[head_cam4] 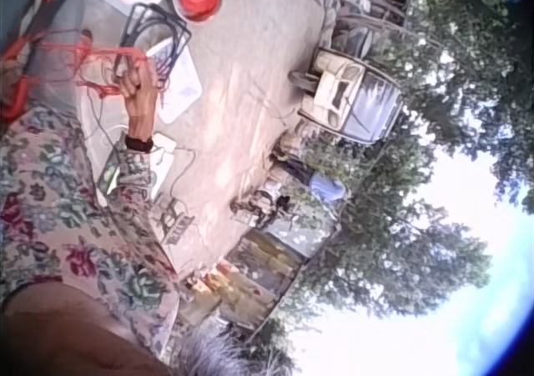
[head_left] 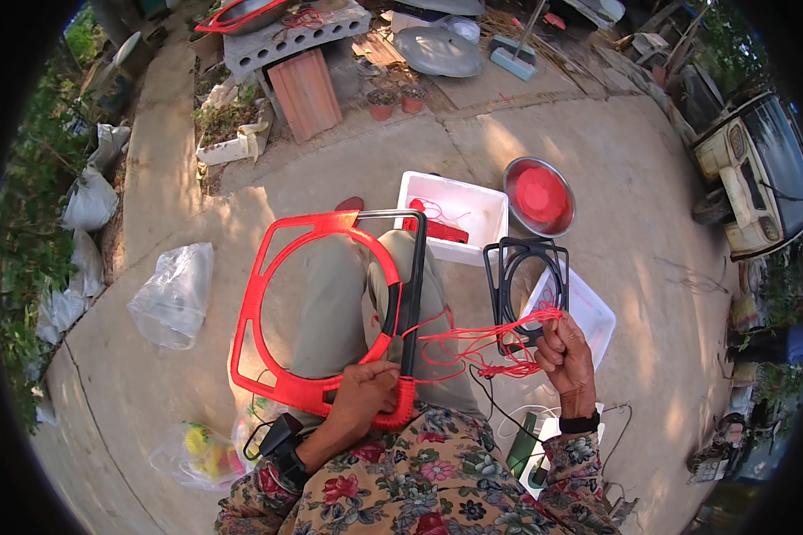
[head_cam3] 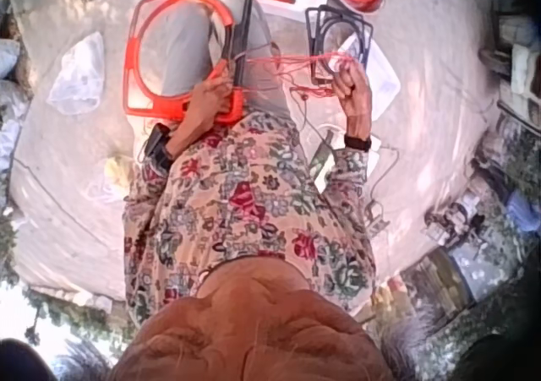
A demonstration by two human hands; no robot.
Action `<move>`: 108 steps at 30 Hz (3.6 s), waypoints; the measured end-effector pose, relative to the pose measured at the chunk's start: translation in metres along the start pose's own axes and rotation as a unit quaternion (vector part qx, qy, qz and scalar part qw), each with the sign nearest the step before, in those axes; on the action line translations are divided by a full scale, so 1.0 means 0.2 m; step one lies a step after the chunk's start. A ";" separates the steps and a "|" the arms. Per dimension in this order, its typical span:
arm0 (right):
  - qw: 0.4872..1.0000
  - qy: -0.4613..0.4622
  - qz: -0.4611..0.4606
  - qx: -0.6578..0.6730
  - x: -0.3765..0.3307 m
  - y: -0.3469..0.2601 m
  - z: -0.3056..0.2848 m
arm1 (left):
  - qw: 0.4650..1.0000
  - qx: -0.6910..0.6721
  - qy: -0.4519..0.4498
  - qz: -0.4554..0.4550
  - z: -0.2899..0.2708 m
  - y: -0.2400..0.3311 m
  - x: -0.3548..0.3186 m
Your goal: Weaving red string onto a red plastic frame.
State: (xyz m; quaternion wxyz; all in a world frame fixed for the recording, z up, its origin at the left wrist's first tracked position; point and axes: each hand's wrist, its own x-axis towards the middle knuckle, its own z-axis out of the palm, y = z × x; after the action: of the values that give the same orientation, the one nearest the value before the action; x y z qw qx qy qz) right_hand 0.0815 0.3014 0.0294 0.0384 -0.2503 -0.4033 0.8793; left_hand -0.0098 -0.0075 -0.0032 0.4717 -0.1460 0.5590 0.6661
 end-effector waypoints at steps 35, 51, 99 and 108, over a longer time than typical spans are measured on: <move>0.934 -0.120 0.147 -0.302 -0.31 0.27 0.29 | 0.995 -0.025 -0.064 -0.074 0.09 0.18 -0.07; 0.990 -0.073 0.120 -0.002 -0.23 0.28 0.30 | 0.997 -0.021 -0.050 -0.063 0.09 0.15 -0.05; 0.901 -0.100 0.085 -0.414 0.02 0.40 0.54 | 0.995 0.016 0.032 0.089 0.04 0.02 -0.04; 0.886 -0.049 0.077 -0.455 0.02 0.46 0.54 | 0.995 0.012 0.005 0.096 0.03 0.00 -0.02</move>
State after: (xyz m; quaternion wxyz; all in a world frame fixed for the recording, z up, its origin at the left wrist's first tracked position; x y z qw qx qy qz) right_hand 0.0394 0.1665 0.0189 -0.1677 -0.2270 -0.7397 0.6109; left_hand -0.0056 -0.0042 0.0025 0.4043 -0.0892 0.5810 0.7007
